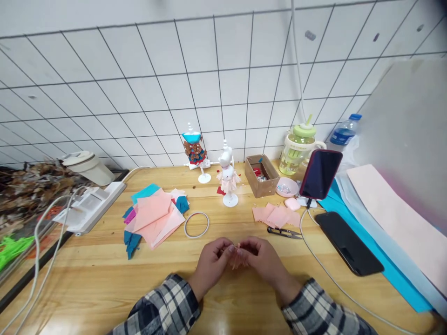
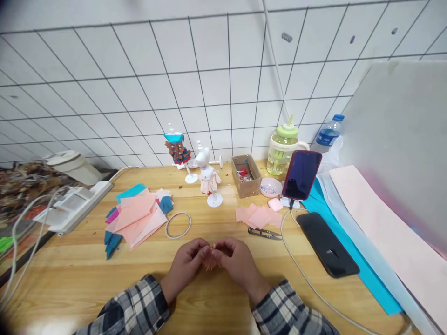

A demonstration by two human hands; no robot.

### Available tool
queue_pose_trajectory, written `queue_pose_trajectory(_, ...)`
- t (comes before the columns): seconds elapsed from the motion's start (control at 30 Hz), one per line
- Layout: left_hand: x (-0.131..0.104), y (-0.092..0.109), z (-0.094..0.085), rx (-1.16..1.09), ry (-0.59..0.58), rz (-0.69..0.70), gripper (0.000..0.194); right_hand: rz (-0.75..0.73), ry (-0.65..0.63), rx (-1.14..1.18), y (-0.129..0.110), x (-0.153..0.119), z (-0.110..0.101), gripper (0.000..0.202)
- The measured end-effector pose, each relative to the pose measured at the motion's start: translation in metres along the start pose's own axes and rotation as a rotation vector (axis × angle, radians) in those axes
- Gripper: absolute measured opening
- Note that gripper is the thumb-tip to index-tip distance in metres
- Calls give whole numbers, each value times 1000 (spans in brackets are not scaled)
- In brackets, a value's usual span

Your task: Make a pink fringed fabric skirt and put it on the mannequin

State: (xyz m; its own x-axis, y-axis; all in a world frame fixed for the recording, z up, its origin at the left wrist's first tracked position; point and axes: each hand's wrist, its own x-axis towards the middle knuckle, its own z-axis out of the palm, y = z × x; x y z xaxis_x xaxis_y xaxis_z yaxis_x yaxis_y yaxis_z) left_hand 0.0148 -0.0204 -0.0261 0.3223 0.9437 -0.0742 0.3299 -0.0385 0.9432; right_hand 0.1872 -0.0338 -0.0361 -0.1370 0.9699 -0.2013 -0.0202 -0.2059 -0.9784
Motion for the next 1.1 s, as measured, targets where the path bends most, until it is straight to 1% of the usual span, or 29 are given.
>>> queue_pose_trajectory(0.13, -6, -2, 1, 39, 29, 3, 34, 28, -20, 2, 0, 0, -1, 30)
queue_pose_trajectory(0.17, -5, -4, -1, 26, 74, 9, 33, 22, -4, 17, 0, 0, -3, 31)
queue_pose_trajectory(0.23, 3, -6, -7, -3, 220, 9, 32, 3, 33, 45, 0, 2, -7, 32)
queue_pose_trajectory(0.27, 11, -7, -10, -1, 280, 0, 31, -2, 44, 59, 0, 2, -9, 33)
queue_pose_trajectory(0.3, 23, -7, -15, 14, 294, -4, 32, -1, 47, 71, -1, 3, -12, 37)
queue_pose_trajectory(0.37, 53, -6, -22, 10, 303, 6, 44, 11, 42, 86, -2, 3, -16, 48)
queue_pose_trajectory(0.4, 70, -5, -25, 17, 327, 23, 51, 18, 40, 91, -3, 3, -17, 53)
queue_pose_trajectory(0.43, 88, -3, -26, 37, 334, 53, 58, 23, 39, 97, -3, 3, -18, 55)
queue_pose_trajectory(0.47, 105, -1, -27, 51, 317, 80, 63, 23, 35, 104, -3, 3, -18, 51)
queue_pose_trajectory(0.5, 121, 1, -26, 44, 297, 100, 63, 22, 29, 111, -3, 3, -19, 46)
queue_pose_trajectory(0.57, 144, 7, -22, 26, 249, 132, 52, 23, 23, 132, -2, 3, -19, 36)
queue_pose_trajectory(0.63, 154, 13, -19, 21, 221, 141, 42, 18, 36, 148, -4, 4, -21, 36)
queue_pose_trajectory(0.7, 149, 19, -19, 25, 220, 144, 41, -15, 57, 147, -15, 3, -25, 37)
queue_pose_trajectory(0.77, 133, 26, -20, 29, 221, 160, 40, -105, 68, 120, -38, 0, -31, 34)
queue_pose_trajectory(0.87, 93, 36, -19, 43, 179, 174, 35, -341, 76, 25, -90, -3, -38, 20)
queue_pose_trajectory(0.93, 65, 41, -13, 44, 125, 154, 30, -453, 66, -78, -122, -1, -38, 13)
queue_pose_trajectory(0.97, 53, 43, -10, 48, 111, 135, 29, -490, 71, -110, -135, 3, -36, 12)
queue_pose_trajectory(1.03, 34, 46, -4, 83, 109, 97, 32, -535, 116, -129, -148, 14, -29, 10)
queue_pose_trajectory(1.1, 21, 48, -2, 45, 125, 68, 31, -534, 160, -130, -149, 25, -20, 10)
